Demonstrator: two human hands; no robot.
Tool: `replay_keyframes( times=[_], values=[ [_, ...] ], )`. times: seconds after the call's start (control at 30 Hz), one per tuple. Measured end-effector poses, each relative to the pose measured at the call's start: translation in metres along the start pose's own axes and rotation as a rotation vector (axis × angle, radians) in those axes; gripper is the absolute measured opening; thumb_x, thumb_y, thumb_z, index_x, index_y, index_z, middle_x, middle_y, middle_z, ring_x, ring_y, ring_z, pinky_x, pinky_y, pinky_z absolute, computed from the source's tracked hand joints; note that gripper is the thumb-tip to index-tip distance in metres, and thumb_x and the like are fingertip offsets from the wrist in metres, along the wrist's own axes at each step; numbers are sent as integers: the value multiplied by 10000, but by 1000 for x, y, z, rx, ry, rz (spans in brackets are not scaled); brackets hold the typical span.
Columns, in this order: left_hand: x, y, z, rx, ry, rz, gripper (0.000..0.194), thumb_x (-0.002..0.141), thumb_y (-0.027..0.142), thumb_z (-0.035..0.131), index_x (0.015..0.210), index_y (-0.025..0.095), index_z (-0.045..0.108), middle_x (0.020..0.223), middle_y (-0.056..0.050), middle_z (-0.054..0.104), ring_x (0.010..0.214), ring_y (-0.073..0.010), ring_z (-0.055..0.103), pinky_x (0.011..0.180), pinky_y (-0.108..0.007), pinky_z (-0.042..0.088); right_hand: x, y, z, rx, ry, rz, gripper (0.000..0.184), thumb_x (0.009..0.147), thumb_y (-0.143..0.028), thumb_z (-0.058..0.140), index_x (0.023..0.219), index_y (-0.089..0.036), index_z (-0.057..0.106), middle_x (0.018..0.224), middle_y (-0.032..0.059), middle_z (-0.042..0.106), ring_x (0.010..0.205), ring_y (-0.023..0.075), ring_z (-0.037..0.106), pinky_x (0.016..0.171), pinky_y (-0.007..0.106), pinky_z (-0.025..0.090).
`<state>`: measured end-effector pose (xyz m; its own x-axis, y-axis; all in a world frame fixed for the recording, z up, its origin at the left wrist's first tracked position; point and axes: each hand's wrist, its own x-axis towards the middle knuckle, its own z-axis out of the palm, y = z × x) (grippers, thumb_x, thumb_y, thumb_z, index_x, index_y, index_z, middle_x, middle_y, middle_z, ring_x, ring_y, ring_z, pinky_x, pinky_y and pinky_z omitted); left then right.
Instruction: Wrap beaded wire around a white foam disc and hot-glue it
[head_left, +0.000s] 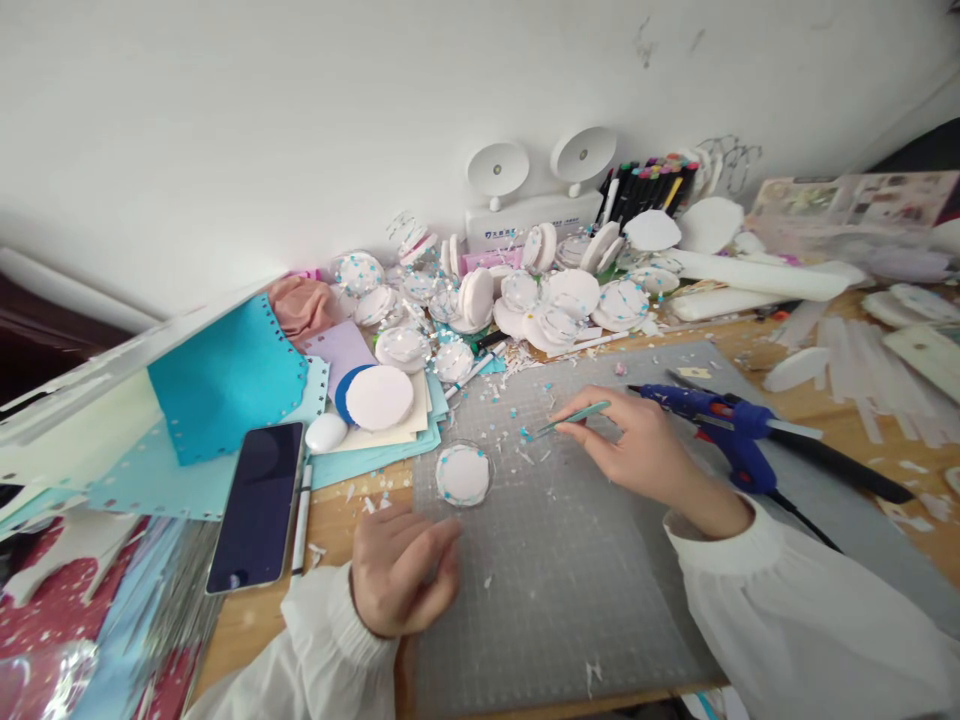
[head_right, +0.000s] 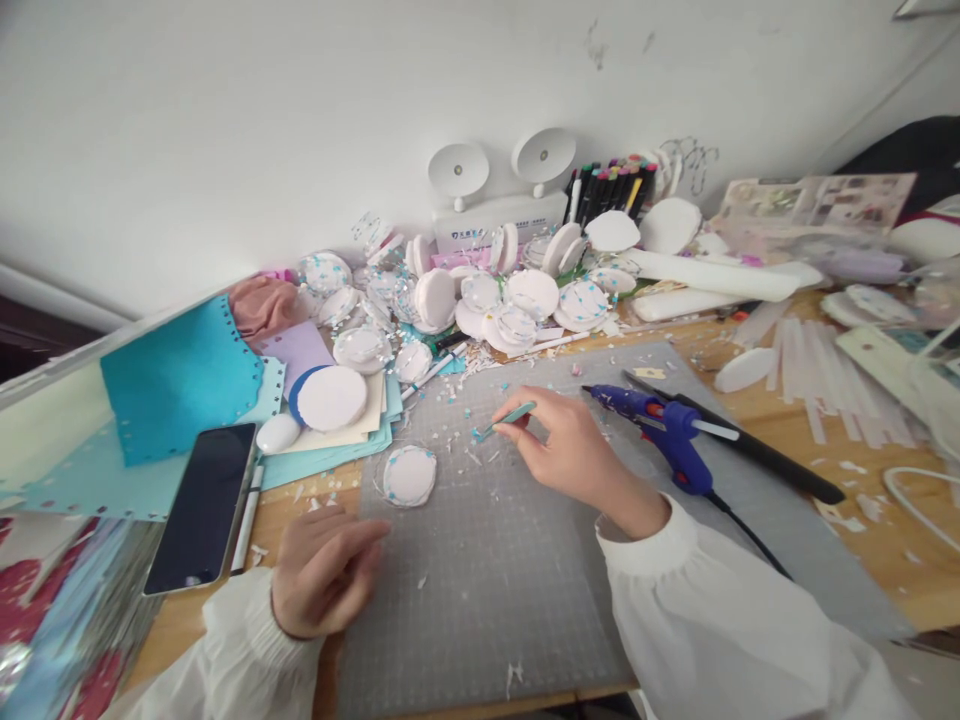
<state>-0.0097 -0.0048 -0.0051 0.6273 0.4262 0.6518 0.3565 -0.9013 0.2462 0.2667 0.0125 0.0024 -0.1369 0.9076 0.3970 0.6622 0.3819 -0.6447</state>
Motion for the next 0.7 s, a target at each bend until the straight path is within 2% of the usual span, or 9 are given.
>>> replay_keyframes(
  times=[0.27,0.4,0.5,0.6,0.7],
  values=[
    [-3,0,0,-5,-27,-10,218,744,33,477,921,135,554,490,23,571,367,-106,448,411,-251,301,-1,2,7,4,-16,-5,40,819,-196,589,810,-229,609,784,19,693,714,177,660,669,306,500],
    [-3,0,1,-4,-32,-9,230,737,30,484,926,141,552,485,24,573,368,-110,449,410,-254,300,-3,2,7,12,28,-15,61,839,-216,569,794,-226,610,769,27,686,708,175,650,665,306,495],
    [-3,-1,1,-9,-25,-6,227,731,31,490,922,134,555,495,16,580,369,-110,448,410,-257,290,-3,1,5,49,67,37,53,834,-243,587,798,-226,621,764,33,684,694,177,642,640,309,484],
    [-4,1,2,-43,-7,-41,211,750,54,488,927,134,571,486,26,552,367,-103,434,413,-253,290,-3,-3,3,214,110,161,58,813,-279,629,792,-225,621,758,31,667,673,167,624,601,297,476],
    [-3,9,2,-181,12,-199,186,802,94,481,938,150,595,439,55,477,381,-97,442,425,-229,327,-6,-12,5,526,117,288,107,791,-323,668,788,-226,622,717,9,620,620,141,580,570,278,468]
  ],
)
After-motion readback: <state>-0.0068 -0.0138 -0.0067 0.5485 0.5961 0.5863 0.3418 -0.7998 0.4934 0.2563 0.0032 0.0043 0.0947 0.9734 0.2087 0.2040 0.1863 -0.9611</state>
